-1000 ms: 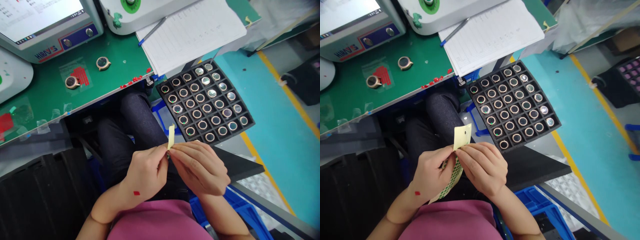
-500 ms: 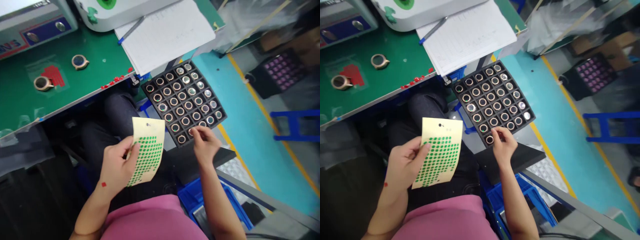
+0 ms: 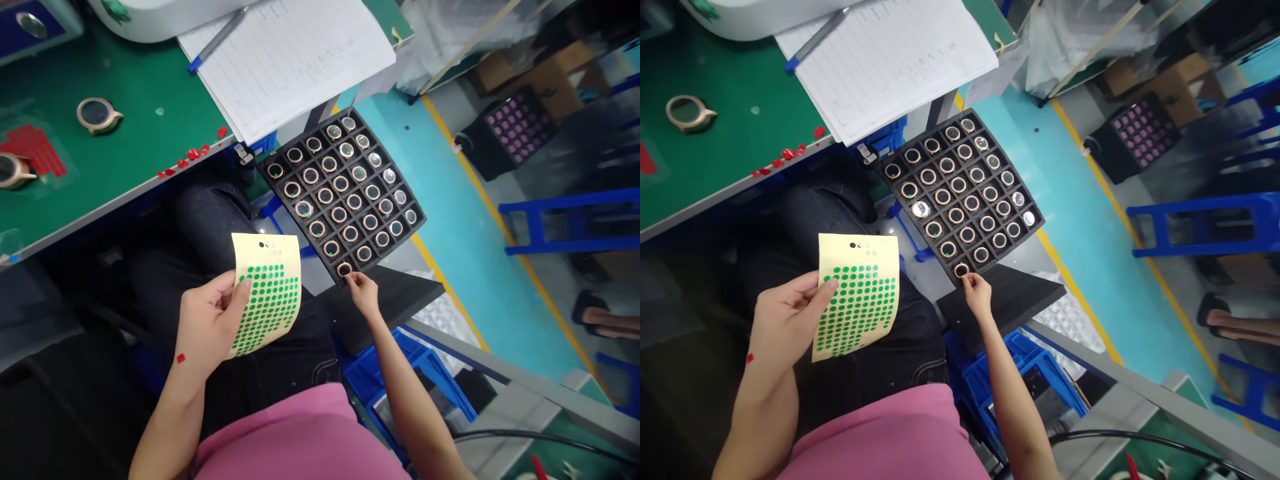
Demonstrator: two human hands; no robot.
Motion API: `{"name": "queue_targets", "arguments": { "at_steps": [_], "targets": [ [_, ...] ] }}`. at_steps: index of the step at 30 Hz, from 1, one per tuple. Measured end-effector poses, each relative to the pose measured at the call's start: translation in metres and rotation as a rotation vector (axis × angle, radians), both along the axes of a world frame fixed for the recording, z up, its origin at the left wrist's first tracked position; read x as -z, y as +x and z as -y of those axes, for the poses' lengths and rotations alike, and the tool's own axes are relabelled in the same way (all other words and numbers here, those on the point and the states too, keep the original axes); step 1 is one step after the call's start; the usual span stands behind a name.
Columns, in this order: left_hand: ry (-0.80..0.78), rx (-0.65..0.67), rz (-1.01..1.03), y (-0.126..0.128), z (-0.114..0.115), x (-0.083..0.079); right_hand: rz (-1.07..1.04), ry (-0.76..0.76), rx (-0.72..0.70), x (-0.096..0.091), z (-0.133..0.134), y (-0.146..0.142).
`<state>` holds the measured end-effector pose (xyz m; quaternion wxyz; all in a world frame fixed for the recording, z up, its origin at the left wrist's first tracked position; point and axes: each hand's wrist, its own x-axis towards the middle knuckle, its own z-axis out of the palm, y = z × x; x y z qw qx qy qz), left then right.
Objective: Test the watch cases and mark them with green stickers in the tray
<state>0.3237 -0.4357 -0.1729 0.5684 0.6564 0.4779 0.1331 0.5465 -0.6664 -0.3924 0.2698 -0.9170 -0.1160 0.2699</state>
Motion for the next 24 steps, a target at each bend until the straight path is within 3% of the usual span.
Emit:
{"name": "queue_targets", "arguments": {
  "at_steps": [3, 6, 8, 11, 13, 15, 17, 20, 24],
  "targets": [
    [-0.014, -0.033, 0.014, 0.000, 0.002, 0.000, 0.078, -0.007, 0.018, -0.003, -0.006, 0.001],
    [-0.055, -0.022, 0.034, -0.001, 0.004, -0.001, 0.181, 0.045, 0.041, -0.019, -0.017, -0.002],
    [-0.067, 0.021, 0.043, -0.003, 0.005, -0.001, 0.262, 0.123, 0.048, -0.043, -0.028, -0.007],
    [-0.041, 0.063, 0.041, -0.004, 0.007, -0.003, 0.372, 0.278, 0.010, -0.097, -0.052, -0.023],
    [-0.017, 0.096, 0.048, -0.003, 0.009, -0.005, 0.460, 0.425, -0.105, -0.139, -0.072, -0.038],
    [0.016, 0.138, 0.051, -0.002, 0.013, -0.008, 0.639, 0.709, -0.424, -0.175, -0.093, -0.054],
    [0.059, 0.188, 0.045, -0.001, 0.017, -0.012, 0.656, 0.854, -0.665, -0.200, -0.112, -0.066],
    [0.139, 0.251, 0.047, 0.000, 0.021, -0.019, 0.561, 0.906, -0.811, -0.213, -0.127, -0.076],
    [0.300, 0.276, 0.085, -0.001, 0.024, -0.024, 0.549, 0.913, -0.834, -0.212, -0.127, -0.080]
  ]
}}
